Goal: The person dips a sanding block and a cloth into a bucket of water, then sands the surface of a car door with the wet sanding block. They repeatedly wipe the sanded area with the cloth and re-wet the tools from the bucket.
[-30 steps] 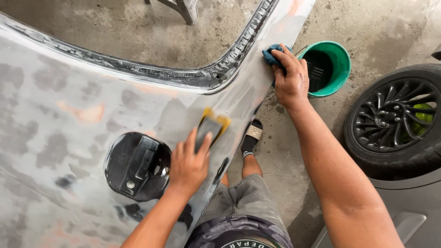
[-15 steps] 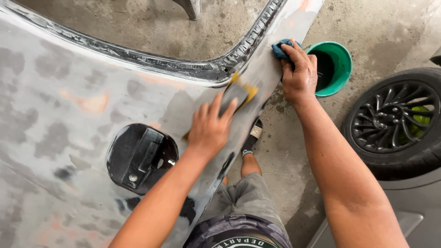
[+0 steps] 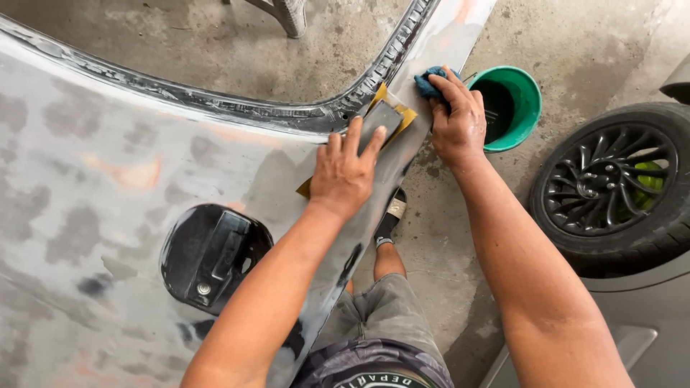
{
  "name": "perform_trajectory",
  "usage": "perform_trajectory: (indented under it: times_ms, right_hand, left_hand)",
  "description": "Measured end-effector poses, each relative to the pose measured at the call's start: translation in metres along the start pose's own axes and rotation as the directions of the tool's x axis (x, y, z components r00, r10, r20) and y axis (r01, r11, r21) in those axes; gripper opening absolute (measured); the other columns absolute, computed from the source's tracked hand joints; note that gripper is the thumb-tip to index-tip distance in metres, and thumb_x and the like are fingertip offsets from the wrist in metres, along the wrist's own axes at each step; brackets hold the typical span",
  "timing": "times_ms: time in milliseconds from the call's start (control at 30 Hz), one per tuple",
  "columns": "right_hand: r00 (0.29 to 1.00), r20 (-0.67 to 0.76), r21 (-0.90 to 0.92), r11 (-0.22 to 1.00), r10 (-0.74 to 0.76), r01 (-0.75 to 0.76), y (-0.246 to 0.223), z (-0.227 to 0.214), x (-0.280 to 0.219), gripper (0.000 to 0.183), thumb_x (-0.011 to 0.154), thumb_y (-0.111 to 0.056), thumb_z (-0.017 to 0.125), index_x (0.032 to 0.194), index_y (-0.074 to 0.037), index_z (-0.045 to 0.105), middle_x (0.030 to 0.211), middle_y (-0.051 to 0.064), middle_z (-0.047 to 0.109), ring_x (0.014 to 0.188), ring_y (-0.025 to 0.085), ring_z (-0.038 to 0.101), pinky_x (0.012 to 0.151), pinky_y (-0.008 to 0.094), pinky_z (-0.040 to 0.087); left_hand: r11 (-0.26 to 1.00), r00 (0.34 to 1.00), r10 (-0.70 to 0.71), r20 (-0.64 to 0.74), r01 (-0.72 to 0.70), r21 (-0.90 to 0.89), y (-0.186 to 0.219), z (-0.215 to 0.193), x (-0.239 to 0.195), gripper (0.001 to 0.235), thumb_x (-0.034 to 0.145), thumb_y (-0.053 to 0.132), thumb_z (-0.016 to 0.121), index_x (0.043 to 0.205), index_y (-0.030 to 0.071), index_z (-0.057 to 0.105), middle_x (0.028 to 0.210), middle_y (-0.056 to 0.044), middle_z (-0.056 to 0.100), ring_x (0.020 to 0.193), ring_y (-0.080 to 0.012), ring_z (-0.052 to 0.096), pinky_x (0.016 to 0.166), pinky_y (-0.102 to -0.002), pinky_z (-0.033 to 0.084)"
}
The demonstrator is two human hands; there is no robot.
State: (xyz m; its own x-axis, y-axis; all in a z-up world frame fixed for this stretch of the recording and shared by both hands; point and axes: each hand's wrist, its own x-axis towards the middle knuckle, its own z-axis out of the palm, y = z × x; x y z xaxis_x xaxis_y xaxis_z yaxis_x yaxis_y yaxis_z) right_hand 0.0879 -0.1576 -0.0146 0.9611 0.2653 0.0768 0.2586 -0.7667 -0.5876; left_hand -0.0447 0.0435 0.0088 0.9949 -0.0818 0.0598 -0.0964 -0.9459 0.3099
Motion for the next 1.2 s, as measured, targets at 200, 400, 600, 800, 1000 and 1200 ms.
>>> perform_trajectory:
  times_ms: [200, 400, 600, 800, 1000, 1200]
  right_hand:
    - [1.000, 0.006, 0.017, 1.000, 0.019, -0.019, -0.002, 0.000, 0.003, 0.037, 0.096, -0.008, 0.070, 0.132, -0.017, 0.071, 0.149, 0.005, 0.061, 0.108, 0.032, 0.060, 0.101, 0.040, 0.048]
    - [1.000, -0.001, 0.024, 1.000, 0.020, -0.020, 0.003, 0.001, 0.005, 0.036, 0.097, -0.009, 0.069, 0.132, -0.018, 0.071, 0.150, 0.004, 0.060, 0.108, 0.032, 0.060, 0.100, 0.040, 0.048]
    - [0.997, -0.016, -0.001, 0.997, -0.080, 0.080, 0.008, 0.001, 0.000, 0.035, 0.098, -0.008, 0.068, 0.132, -0.016, 0.071, 0.149, 0.007, 0.061, 0.119, 0.033, 0.062, 0.102, 0.043, 0.047]
    - [0.999, -0.032, 0.050, 0.998, -0.043, 0.045, 0.005, -0.003, 0.002, 0.032, 0.100, -0.010, 0.070, 0.131, -0.016, 0.071, 0.148, 0.007, 0.062, 0.116, 0.033, 0.062, 0.101, 0.042, 0.049]
    - [0.999, 0.045, 0.092, 0.996, -0.007, 0.002, 0.006, -0.009, 0.007, 0.035, 0.097, -0.011, 0.070, 0.131, -0.017, 0.070, 0.148, 0.005, 0.062, 0.110, 0.031, 0.064, 0.101, 0.039, 0.050]
    - [0.999, -0.005, -0.002, 0.999, -0.051, 0.051, 0.049, -0.008, 0.054, 0.034, 0.101, -0.014, 0.072, 0.134, -0.019, 0.070, 0.149, 0.010, 0.059, 0.127, 0.034, 0.061, 0.107, 0.041, 0.047]
  left_hand:
    - [0.998, 0.997, -0.053, 0.061, 0.055, -0.026, -0.015, -0.053, -0.133, 0.052, 0.091, 0.019, 0.066, 0.142, 0.018, 0.060, 0.147, -0.021, 0.050, 0.103, -0.0370, 0.057, 0.083, -0.048, 0.048]
    - [0.999, 0.999, -0.034, -0.026, 0.035, 0.018, -0.007, -0.025, -0.091, 0.050, 0.090, 0.022, 0.065, 0.140, 0.020, 0.062, 0.146, -0.021, 0.052, 0.102, -0.0375, 0.057, 0.083, -0.050, 0.049]
    - [1.000, 0.999, -0.005, -0.037, 0.004, -0.019, 0.002, 0.013, 0.008, 0.048, 0.097, 0.017, 0.062, 0.145, 0.017, 0.059, 0.145, -0.024, 0.050, 0.104, -0.0372, 0.057, 0.080, -0.046, 0.049]
    - [0.996, 0.997, -0.039, 0.067, 0.044, -0.072, 0.026, -0.041, -0.118, 0.055, 0.089, 0.019, 0.067, 0.143, 0.018, 0.060, 0.148, -0.022, 0.051, 0.097, -0.0360, 0.056, 0.081, -0.047, 0.048]
    - [0.998, 0.997, -0.047, -0.054, 0.044, -0.054, 0.039, -0.007, -0.046, 0.051, 0.093, 0.021, 0.066, 0.143, 0.019, 0.059, 0.145, -0.022, 0.051, 0.105, -0.0374, 0.056, 0.085, -0.050, 0.049]
    - [0.998, 0.998, -0.052, -0.025, 0.052, 0.019, 0.046, 0.018, 0.035, 0.053, 0.093, 0.016, 0.060, 0.146, 0.019, 0.057, 0.147, -0.023, 0.050, 0.109, -0.0364, 0.057, 0.086, -0.048, 0.049]
